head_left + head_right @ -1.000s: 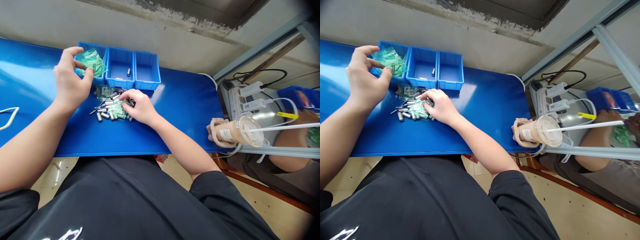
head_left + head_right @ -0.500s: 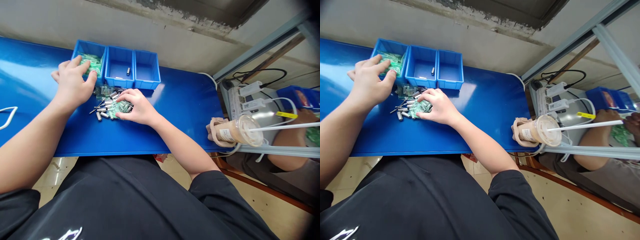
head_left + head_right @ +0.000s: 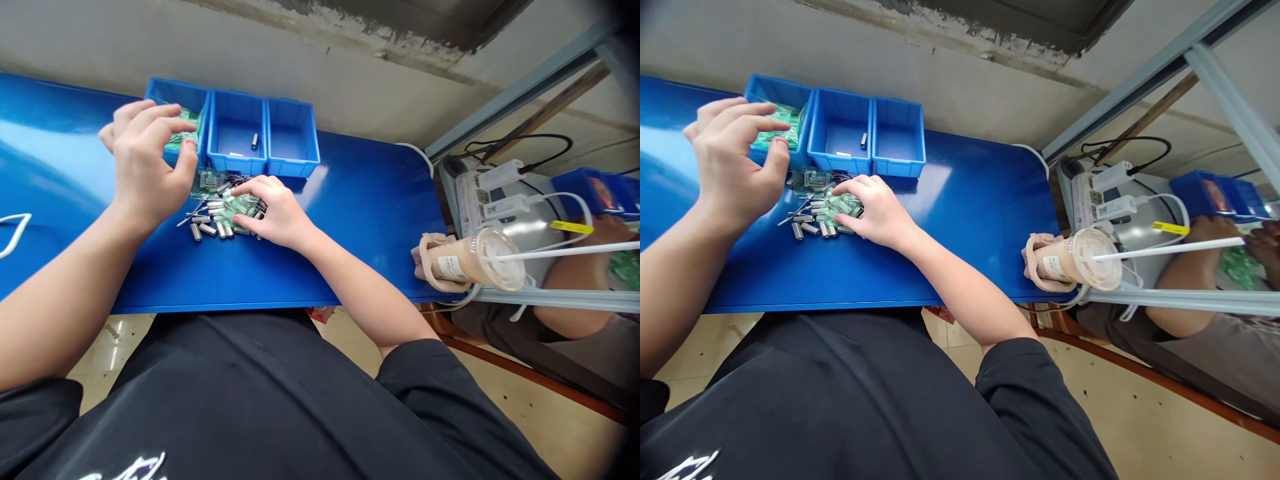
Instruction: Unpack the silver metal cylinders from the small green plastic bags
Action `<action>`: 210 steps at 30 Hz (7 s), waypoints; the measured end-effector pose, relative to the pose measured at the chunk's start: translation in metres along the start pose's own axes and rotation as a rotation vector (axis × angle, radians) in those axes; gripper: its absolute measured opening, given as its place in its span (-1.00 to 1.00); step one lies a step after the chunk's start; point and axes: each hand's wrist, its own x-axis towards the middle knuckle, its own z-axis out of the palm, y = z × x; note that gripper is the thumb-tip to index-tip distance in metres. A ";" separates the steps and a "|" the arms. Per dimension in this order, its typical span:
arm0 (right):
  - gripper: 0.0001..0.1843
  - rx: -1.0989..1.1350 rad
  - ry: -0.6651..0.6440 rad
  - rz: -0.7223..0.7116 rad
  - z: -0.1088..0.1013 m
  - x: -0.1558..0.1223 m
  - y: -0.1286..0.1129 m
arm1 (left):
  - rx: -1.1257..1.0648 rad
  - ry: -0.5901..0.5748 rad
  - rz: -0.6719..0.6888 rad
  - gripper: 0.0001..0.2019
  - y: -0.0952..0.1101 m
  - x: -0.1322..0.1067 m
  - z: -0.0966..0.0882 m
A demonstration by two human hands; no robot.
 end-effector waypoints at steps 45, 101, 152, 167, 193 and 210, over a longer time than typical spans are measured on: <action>-0.47 0.471 0.336 0.176 0.009 0.004 0.001 | -0.540 -0.226 0.071 -0.72 0.024 -0.010 0.001; -0.60 0.418 0.384 0.189 0.008 0.002 -0.003 | -0.475 -0.215 0.157 -0.63 0.022 -0.011 0.000; -0.74 0.344 0.406 0.082 0.009 0.001 0.005 | -0.472 -0.154 0.215 -0.84 0.015 -0.010 0.002; -0.84 0.294 0.387 0.125 0.006 0.001 0.000 | -0.443 -0.148 0.206 -0.87 0.020 -0.010 0.002; -0.81 0.319 0.396 0.128 0.009 0.002 0.001 | -0.416 -0.159 0.255 -0.91 0.021 -0.008 0.000; -0.81 0.288 0.366 0.119 0.008 0.002 0.004 | -0.405 -0.164 0.200 -0.78 0.019 -0.009 0.001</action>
